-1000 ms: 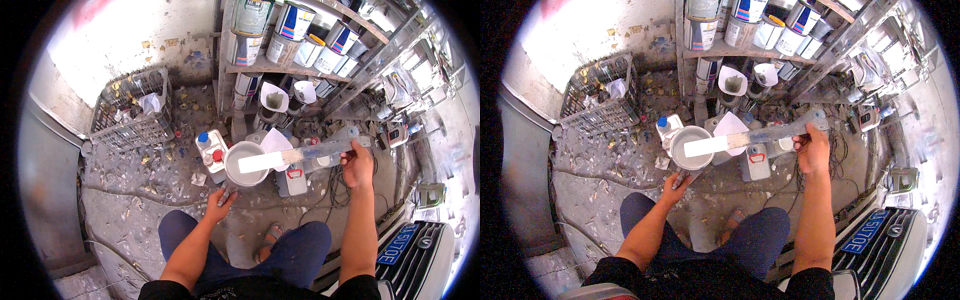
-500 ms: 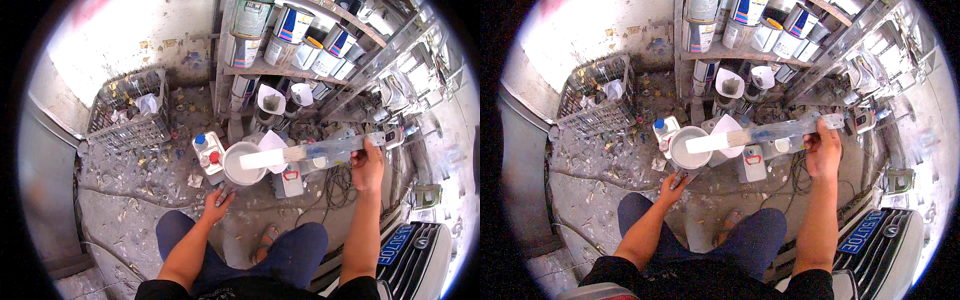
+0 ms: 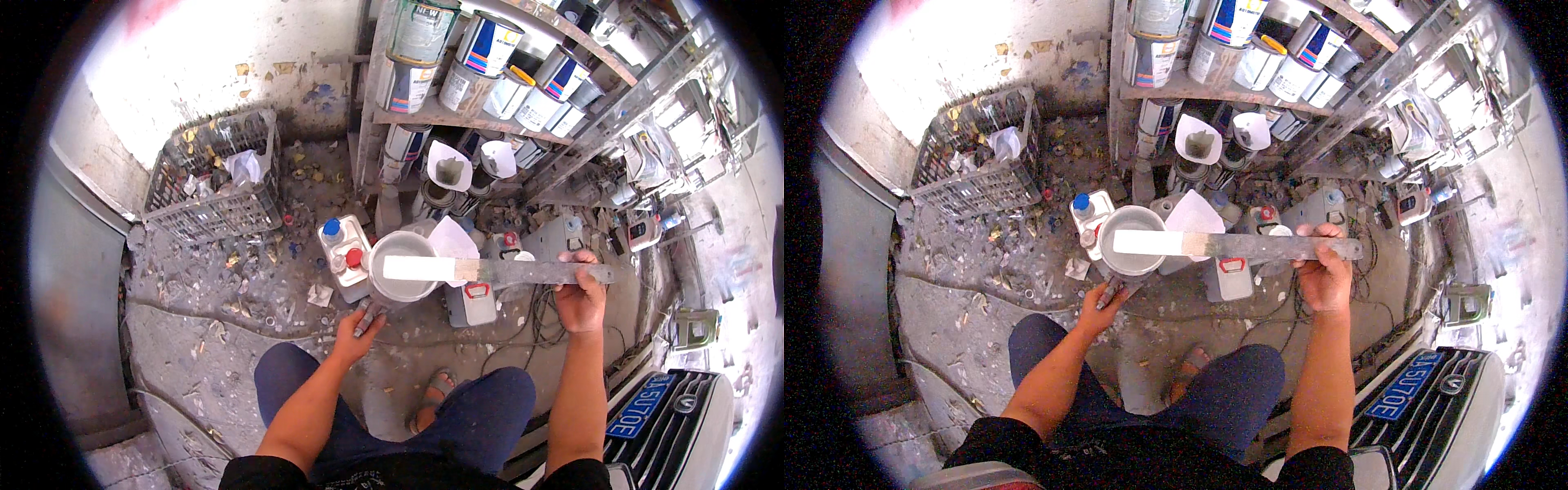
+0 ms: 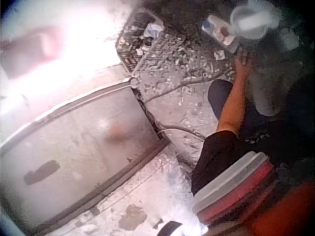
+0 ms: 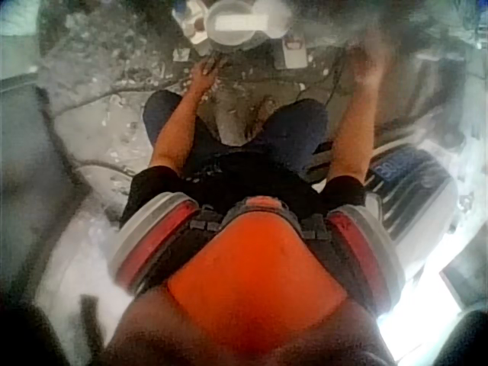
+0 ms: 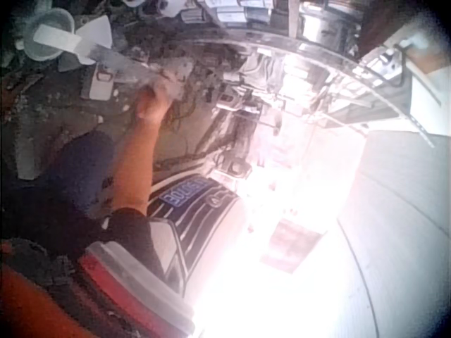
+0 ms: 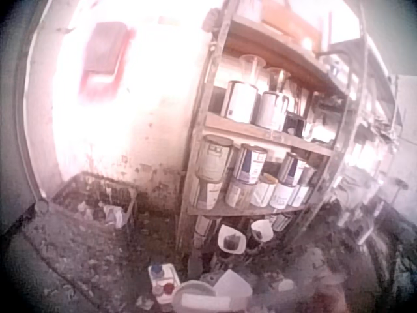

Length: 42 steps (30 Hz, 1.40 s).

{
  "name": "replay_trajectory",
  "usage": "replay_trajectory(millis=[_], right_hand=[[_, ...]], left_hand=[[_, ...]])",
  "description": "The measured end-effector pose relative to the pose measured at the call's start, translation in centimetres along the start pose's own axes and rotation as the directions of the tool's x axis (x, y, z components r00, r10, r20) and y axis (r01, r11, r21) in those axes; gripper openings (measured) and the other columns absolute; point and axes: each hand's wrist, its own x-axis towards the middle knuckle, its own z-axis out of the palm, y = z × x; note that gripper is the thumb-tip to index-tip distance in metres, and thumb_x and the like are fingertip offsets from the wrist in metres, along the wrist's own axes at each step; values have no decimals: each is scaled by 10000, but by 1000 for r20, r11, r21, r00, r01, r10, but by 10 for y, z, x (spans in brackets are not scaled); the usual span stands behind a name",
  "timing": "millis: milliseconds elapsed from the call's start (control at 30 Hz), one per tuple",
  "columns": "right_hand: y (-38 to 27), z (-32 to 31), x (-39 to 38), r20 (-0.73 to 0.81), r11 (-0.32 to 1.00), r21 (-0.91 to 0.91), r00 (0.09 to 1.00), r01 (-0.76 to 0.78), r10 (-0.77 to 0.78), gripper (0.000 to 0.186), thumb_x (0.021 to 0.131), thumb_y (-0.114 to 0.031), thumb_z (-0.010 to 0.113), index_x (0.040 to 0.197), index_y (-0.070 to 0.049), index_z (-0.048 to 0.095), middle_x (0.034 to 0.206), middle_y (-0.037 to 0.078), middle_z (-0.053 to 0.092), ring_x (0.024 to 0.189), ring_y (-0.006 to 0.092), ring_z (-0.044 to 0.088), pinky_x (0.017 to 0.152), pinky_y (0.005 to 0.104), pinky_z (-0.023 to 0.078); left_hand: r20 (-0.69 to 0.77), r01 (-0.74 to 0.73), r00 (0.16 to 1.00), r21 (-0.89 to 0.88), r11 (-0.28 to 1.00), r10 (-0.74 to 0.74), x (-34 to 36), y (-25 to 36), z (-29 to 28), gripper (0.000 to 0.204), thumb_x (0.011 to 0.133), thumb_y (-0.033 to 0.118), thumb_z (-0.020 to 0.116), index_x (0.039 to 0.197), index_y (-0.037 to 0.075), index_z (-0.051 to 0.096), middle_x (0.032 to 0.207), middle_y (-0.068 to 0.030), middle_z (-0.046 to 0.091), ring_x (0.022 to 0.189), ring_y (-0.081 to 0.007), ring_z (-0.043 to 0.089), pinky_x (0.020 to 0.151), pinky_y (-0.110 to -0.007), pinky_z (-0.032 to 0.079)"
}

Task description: The person prepares paint by pouring a white liquid from a bucket into a funnel and then into a spray gun cup. They then walk to a white car and spray paint the hood, which is partially covered with blue plastic sheeting and masking tape.

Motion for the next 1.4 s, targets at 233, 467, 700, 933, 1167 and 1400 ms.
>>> replay_trajectory(millis=[233, 467, 700, 933, 1167, 1400], right_hand=[[4, -38, -11, -266, 986, 29, 950, -163, 165, 275, 779, -125, 623, 1033, -86, 526, 814, 60, 611, 598, 159, 570, 506, 264, 444], [-7, -66, -10, -374, 980, 109, 907, -167, 196, 252, 776, -140, 606, 1015, -91, 539, 757, 39, 604, 551, 146, 558, 483, 241, 442], [5, -39, -3, -238, 964, 142, 937, -226, 254, 236, 791, -135, 586, 1021, -108, 540, 835, 20, 583, 637, 139, 550, 542, 233, 454], [16, -76, -7, -300, 958, 165, 914, -233, 274, 229, 786, -129, 593, 1007, -102, 540, 826, 20, 589, 625, 138, 552, 511, 240, 467], [-2, -144, -34, -504, 964, 267, 854, 13, 128, 193, 802, -118, 587, 988, -69, 571, 855, 52, 616, 642, 144, 563, 511, 218, 472], [0, -227, -41, -652, 928, 262, 758, 264, -31, 148, 887, -184, 565, 934, -44, 554, 845, 77, 615, 702, 177, 582, 572, 258, 486]], left_hand=[[-55, -83, 995, 46, 995, 85, -1, 8, 0, 202, 828, 177, 654, 936, 7, 637, 779, -52, 654, 726, -92, 569, 668, -272, 451], [-15, -79, 997, 39, 996, 80, 0, 4, -3, 187, 829, 163, 648, 943, 15, 640, 755, -49, 644, 702, -98, 556, 655, -279, 448], [-38, -56, 998, 75, 996, 59, -1, 18, 5, 176, 833, 167, 647, 916, 13, 637, 714, -24, 614, 677, -87, 529, 630, -270, 438], [-46, -61, 997, 123, 991, 67, -1, 13, 4, 173, 833, 168, 650, 908, 12, 637, 702, -28, 601, 661, -81, 512, 607, -272, 430], [-119, -16, 992, 197, 980, 41, -3, 16, 15, 242, 823, 205, 678, 953, 7, 625, 786, -32, 615, 694, -111, 539, 624, -284, 440], [-81, 111, 990, -78, 991, -118, -3, -77, 8, 362, 792, 208, 725, 1015, -15, 548, 937, -73, 608, 774, -138, 570, 691, -260, 462]])
